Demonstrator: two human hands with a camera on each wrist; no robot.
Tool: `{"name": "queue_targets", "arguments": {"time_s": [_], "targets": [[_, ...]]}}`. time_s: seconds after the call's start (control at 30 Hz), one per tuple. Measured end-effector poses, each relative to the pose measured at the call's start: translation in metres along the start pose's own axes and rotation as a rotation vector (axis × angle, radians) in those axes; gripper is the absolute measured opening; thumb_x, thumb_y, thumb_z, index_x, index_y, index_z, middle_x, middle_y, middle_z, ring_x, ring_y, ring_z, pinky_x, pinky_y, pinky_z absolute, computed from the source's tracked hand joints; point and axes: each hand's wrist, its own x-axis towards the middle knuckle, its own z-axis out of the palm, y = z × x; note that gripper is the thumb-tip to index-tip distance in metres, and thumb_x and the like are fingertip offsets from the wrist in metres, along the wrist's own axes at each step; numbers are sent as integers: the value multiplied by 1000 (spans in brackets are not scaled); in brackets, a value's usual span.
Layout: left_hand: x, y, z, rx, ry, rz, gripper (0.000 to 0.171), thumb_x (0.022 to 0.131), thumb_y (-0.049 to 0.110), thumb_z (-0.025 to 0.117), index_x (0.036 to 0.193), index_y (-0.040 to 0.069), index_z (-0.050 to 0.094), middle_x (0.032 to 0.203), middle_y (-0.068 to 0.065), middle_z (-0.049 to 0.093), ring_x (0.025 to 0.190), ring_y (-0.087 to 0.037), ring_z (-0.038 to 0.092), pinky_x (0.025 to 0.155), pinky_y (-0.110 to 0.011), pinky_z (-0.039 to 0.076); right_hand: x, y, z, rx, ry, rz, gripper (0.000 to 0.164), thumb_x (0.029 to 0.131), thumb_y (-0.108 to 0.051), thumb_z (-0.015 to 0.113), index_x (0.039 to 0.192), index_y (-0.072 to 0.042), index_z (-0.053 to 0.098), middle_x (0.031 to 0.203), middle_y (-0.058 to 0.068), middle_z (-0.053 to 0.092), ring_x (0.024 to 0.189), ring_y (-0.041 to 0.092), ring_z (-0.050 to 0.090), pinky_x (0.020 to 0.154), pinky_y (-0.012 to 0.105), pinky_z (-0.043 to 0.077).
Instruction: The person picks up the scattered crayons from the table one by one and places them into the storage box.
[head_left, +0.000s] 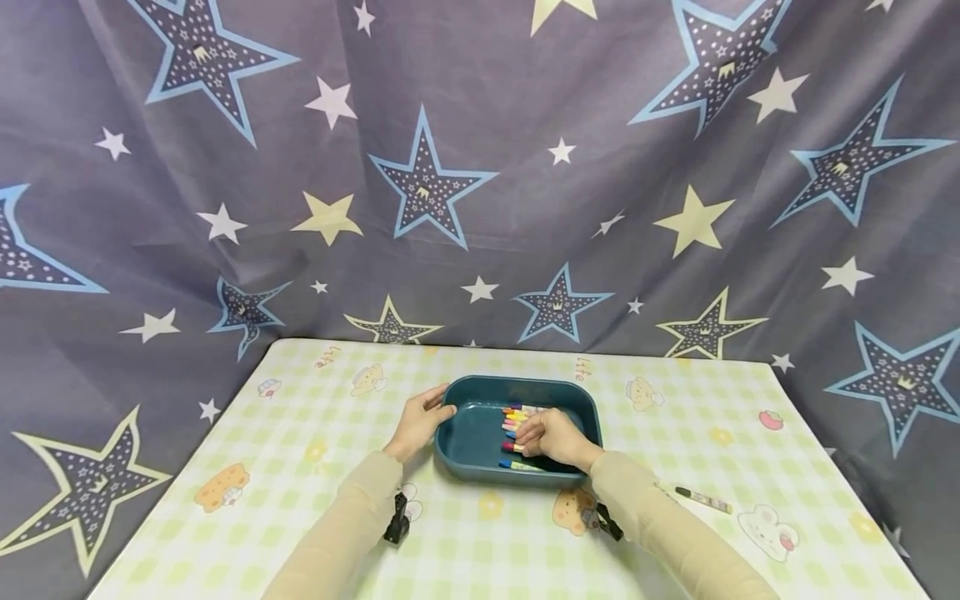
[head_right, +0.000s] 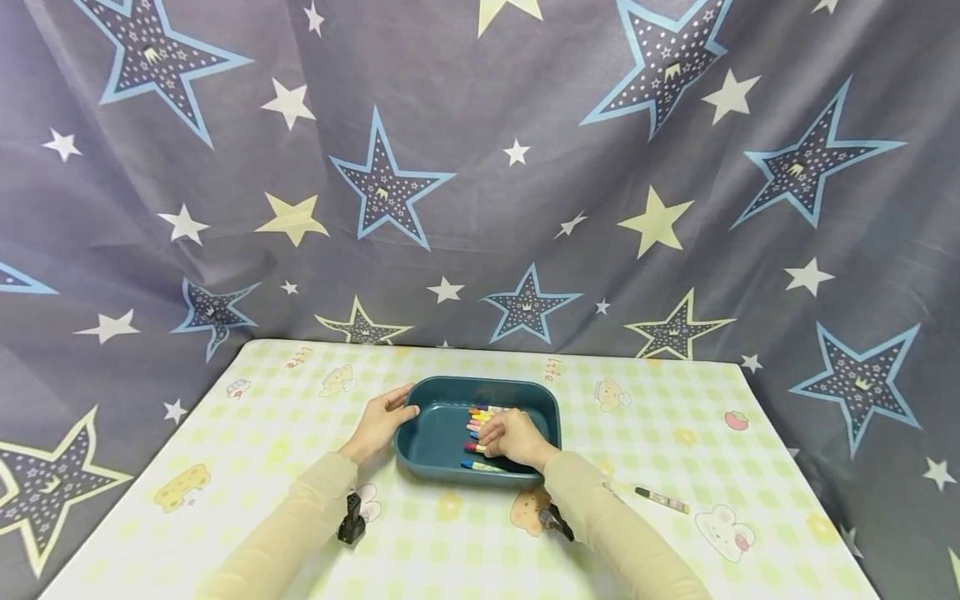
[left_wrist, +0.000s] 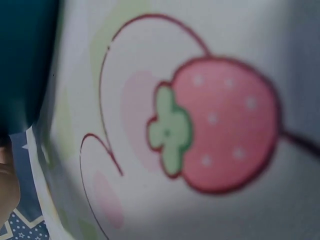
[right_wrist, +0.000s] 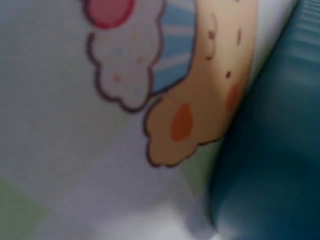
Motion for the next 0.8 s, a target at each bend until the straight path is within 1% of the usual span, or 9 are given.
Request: {"name": "queue_targets", "arguments": {"time_s": [0.2, 0.37, 0.43, 0.57, 0.63, 0.7, 0.8], "targets": [[-1, -4, 2, -29, -1, 2, 49, 86, 8, 60, 133, 3, 47, 134, -19, 49, 125, -31, 45, 101, -36, 43, -1, 1, 1, -21, 8, 12, 21, 71, 11, 70, 91, 7, 68, 86, 19, 70, 75, 24, 69, 64, 28, 58], [-1, -4, 1, -33, 10, -1, 49, 86, 8, 60, 133, 3, 47, 134, -19, 48, 126, -31, 45, 102, -37, 42, 0, 0, 2, -10, 17, -1, 20, 73, 11, 68, 93, 8, 67, 88, 21, 69, 79, 26, 68, 64, 28, 58], [-1, -4, 0, -33, 11, 1, 49, 86, 8, 60, 133, 3, 47, 134, -18, 48, 126, -30, 45, 102, -37, 42, 0, -1, 2, 5, 19, -4, 21, 74, 11, 67, 94, 9, 66, 88, 23, 69, 80, 28, 68, 65, 29, 58], [-1, -4, 0, -23, 17, 3, 50, 86, 7, 60, 133, 2, 47, 134, -18, 49, 126, -31, 45, 102, -37, 42, 0, 0, 2, 18, 27, -18, 21, 76, 7, 67, 96, 8, 66, 91, 23, 68, 83, 27, 68, 69, 28, 58], [-2, -5, 1, -20, 18, -1, 50, 86, 7, 60, 133, 2, 47, 134, -19, 49, 125, -31, 45, 102, -38, 43, -2, -1, 2, 15, 58, -33, 20, 78, 3, 67, 97, 6, 67, 92, 21, 69, 83, 25, 68, 70, 27, 58], [-1, -5, 1, -28, 15, -3, 50, 86, 7, 59, 134, 2, 46, 134, -19, 48, 125, -32, 45, 101, -38, 43, -4, -6, 0, 19, 107, -65, 19, 80, 0, 66, 98, 6, 68, 93, 21, 68, 83, 26, 67, 70, 28, 58], [-1, -3, 1, -48, 16, -6, 50, 85, 7, 59, 133, 2, 47, 133, -20, 49, 124, -31, 46, 100, -37, 44, -10, -21, -4, 54, 178, -105, 20, 82, -2, 65, 100, 7, 67, 96, 24, 67, 85, 31, 66, 70, 35, 58]]}}
